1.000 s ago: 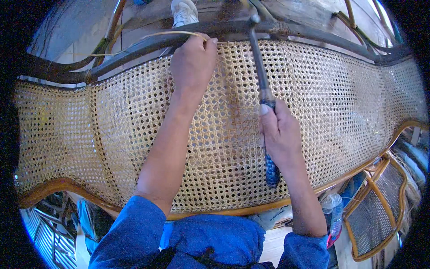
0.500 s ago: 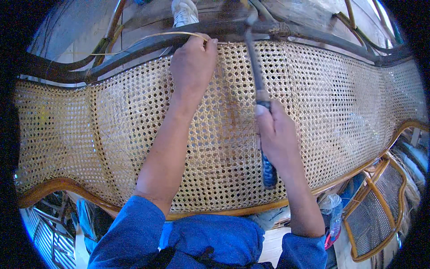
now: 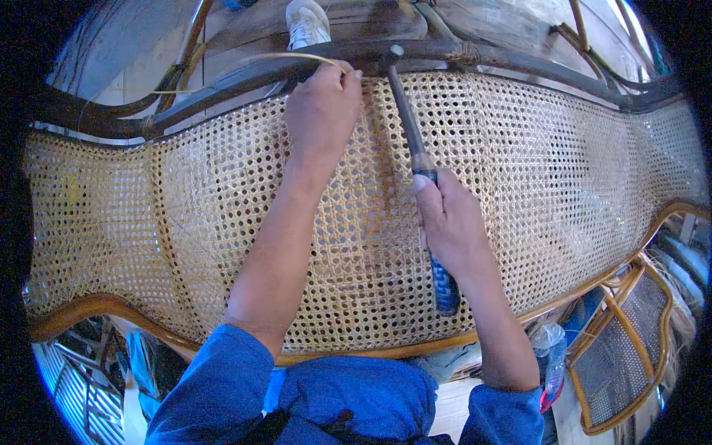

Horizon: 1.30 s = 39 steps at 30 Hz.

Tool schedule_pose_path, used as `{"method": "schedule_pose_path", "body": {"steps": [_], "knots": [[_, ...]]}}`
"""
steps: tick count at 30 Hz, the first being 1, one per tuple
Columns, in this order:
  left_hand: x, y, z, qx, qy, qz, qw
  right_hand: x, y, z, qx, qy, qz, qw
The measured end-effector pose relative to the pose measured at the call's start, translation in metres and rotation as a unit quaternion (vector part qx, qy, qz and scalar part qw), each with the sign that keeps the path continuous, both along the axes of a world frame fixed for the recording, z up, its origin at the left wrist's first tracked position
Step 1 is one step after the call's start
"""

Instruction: The person applies glue to the edge of a rattan chair seat using a red bottle. They then use a hammer to tap the rattan weave into place along the wooden frame. Finally, they insert a thin rattan strip into the weave and secure it with the hammer.

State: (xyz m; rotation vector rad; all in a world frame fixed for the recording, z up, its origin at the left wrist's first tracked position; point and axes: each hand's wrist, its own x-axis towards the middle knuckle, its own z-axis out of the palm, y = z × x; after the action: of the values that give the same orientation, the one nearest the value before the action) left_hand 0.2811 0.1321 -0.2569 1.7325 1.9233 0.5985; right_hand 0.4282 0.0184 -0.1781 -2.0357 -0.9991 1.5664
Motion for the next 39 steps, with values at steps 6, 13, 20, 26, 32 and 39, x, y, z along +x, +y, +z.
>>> {"method": "schedule_pose_path", "body": {"steps": [6,13,20,26,32,39], "knots": [[-0.001,-0.001,-0.005,0.03,0.004,-0.006,1.0,0.0,-0.006,0.005,0.07,0.03,-0.029,0.997],[0.0,0.001,-0.004,0.02,0.004,-0.003,1.0,0.002,-0.004,-0.007,-0.002,0.032,-0.001,0.999],[-0.002,-0.001,-0.004,0.025,0.0,-0.008,1.0,0.001,-0.005,0.004,0.087,0.047,-0.048,0.994],[0.001,0.001,-0.003,0.025,0.004,-0.006,1.0,-0.003,-0.001,-0.002,0.006,-0.061,0.059,0.996],[-0.001,0.0,-0.001,0.026,-0.025,-0.005,0.999,-0.004,-0.004,0.003,0.032,-0.013,0.004,0.999],[0.0,-0.001,-0.001,0.019,-0.013,0.001,1.0,-0.004,-0.008,0.003,0.054,0.014,-0.022,0.998]]}}
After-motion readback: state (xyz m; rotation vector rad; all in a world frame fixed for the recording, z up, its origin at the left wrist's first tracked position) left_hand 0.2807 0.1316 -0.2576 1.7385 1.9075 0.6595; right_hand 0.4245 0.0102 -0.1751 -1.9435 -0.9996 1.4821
